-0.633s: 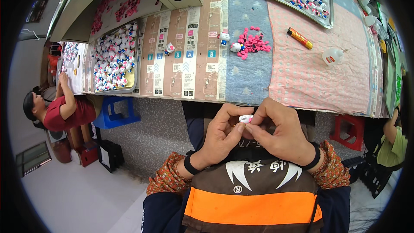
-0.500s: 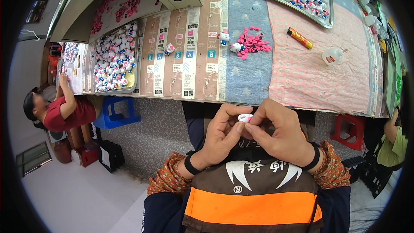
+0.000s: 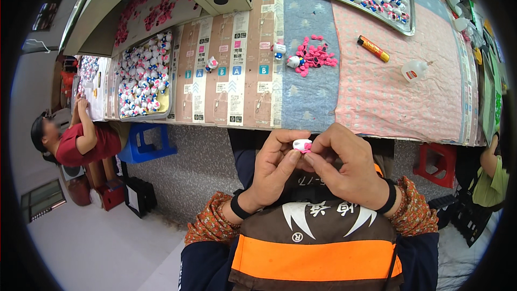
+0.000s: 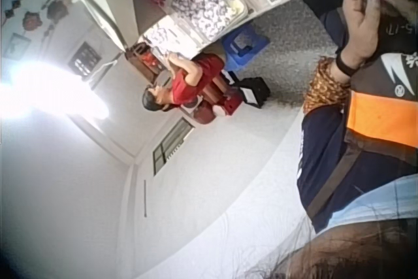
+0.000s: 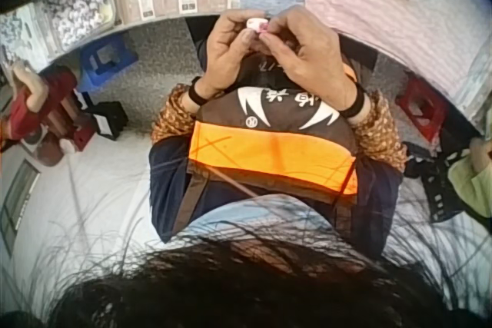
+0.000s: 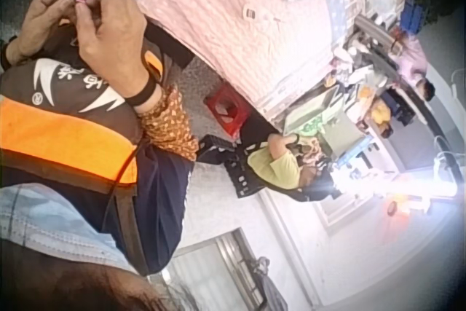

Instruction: Assembling small toy figures by gluing pieces together and placing them into a heating/curing machine.

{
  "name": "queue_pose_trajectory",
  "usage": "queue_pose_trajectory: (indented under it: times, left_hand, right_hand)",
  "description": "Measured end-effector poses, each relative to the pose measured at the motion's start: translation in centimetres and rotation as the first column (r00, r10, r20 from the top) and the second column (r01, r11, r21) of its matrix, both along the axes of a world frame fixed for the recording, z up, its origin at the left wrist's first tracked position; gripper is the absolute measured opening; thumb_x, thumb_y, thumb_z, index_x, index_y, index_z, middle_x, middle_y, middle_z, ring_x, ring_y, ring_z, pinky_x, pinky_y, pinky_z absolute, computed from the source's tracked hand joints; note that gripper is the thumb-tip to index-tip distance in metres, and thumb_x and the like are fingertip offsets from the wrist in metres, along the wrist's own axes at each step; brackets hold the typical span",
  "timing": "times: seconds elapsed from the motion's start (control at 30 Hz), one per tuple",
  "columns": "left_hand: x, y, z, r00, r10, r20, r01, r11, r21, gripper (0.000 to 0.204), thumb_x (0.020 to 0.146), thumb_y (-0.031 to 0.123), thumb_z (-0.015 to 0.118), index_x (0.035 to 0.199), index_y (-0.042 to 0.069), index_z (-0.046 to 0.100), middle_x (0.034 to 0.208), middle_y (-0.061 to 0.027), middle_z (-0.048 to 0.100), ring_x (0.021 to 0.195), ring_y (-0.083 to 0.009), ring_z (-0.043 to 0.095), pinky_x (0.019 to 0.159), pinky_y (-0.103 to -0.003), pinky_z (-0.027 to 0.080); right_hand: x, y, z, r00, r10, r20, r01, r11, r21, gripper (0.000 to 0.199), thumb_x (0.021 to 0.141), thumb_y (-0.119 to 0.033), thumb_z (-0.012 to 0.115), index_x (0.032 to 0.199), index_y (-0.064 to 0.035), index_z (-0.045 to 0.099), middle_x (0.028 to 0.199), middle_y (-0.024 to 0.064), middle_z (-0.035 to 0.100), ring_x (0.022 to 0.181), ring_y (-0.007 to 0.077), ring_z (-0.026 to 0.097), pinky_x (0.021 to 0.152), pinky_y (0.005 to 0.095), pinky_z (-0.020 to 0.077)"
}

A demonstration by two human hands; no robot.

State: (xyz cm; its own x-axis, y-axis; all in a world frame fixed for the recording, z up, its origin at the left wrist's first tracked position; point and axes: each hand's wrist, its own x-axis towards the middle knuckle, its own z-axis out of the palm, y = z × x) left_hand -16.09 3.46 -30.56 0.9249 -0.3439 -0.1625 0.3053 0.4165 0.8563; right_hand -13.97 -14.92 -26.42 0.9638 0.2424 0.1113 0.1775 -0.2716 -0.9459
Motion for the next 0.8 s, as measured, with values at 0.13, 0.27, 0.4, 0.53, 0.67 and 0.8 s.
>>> queue_pose_trajectory:
  times: [0.13, 0.27, 0.4, 0.53, 0.67, 0.8]
  left_hand:
    - [-0.07, 0.06, -0.03, 1.0, -0.006, 0.003, 0.006, 1.0, 0.014, 0.031, 0.105, 0.009, 0.048, 0.134, -0.002, 0.046, 0.117, -0.011, 0.059, 0.101, -0.0121, 0.063, 0.086, -0.028, 0.058]
    - [-0.11, -0.04, 0.03, 1.0, -0.004, -0.004, 0.004, 1.0, 0.012, 0.031, 0.105, 0.009, 0.048, 0.134, -0.002, 0.046, 0.117, -0.0108, 0.059, 0.102, -0.0121, 0.063, 0.086, -0.028, 0.058]
    - [-0.22, -0.04, -0.19, 1.0, -0.009, -0.008, 0.009, 1.0, -0.013, 0.031, 0.106, 0.01, 0.048, 0.134, -0.002, 0.046, 0.116, -0.0108, 0.059, 0.101, -0.0126, 0.063, 0.086, -0.029, 0.058]
    - [-0.15, 0.19, -0.46, 0.998, -0.039, -0.042, 0.036, 0.998, -0.058, 0.032, 0.106, 0.012, 0.048, 0.134, -0.002, 0.045, 0.115, -0.0115, 0.059, 0.097, -0.0139, 0.065, 0.085, -0.029, 0.058]
    - [-0.01, 0.55, -0.47, 0.996, -0.081, -0.048, 0.078, 0.995, -0.07, 0.033, 0.106, 0.014, 0.049, 0.134, -0.002, 0.045, 0.114, -0.0122, 0.06, 0.094, -0.0148, 0.066, 0.083, -0.028, 0.058]
    - [-0.11, 0.47, -0.45, 0.996, -0.079, -0.036, 0.077, 0.995, -0.063, 0.033, 0.107, 0.016, 0.047, 0.135, -0.002, 0.044, 0.115, -0.0129, 0.06, 0.094, -0.015, 0.067, 0.082, -0.028, 0.058]
  right_hand:
    - [-0.14, 0.06, -0.06, 1.0, 0.001, -0.022, -0.001, 1.0, 0.003, 0.015, 0.082, -0.001, 0.073, 0.086, -0.0005, 0.059, 0.077, 0.011, 0.058, 0.061, 0.0234, 0.062, 0.052, 0.0326, 0.0478]
    - [-0.2, 0.09, -0.3, 1.0, -0.004, 0.029, 0.005, 1.0, -0.012, 0.015, 0.08, 0.001, 0.073, 0.084, -0.0013, 0.058, 0.074, 0.0107, 0.057, 0.06, 0.0248, 0.061, 0.051, 0.0342, 0.046]
    - [-0.05, 0.02, -0.35, 0.994, 0.001, 0.112, 0.003, 0.999, -0.035, 0.016, 0.078, 0.001, 0.073, 0.083, -0.0019, 0.059, 0.073, 0.0104, 0.056, 0.059, 0.0259, 0.06, 0.052, 0.0349, 0.0457]
    - [-0.04, -0.26, -0.56, 0.996, 0.009, 0.089, -0.007, 1.0, -0.017, 0.015, 0.079, 0.001, 0.073, 0.084, -0.002, 0.059, 0.073, 0.0106, 0.057, 0.06, 0.0254, 0.061, 0.052, 0.0347, 0.0461]
    - [-0.03, -0.42, -0.4, 1.0, -0.004, -0.017, 0.005, 1.0, 0.028, 0.016, 0.082, -0.003, 0.076, 0.086, -0.0014, 0.06, 0.076, 0.0099, 0.059, 0.063, 0.022, 0.063, 0.054, 0.0318, 0.0487]
    - [0.08, -0.46, -0.25, 0.995, -0.001, -0.096, 0.004, 1.0, 0.03, 0.018, 0.083, -0.006, 0.077, 0.092, -0.0004, 0.062, 0.08, 0.009, 0.06, 0.065, 0.0187, 0.064, 0.055, 0.0288, 0.0501]
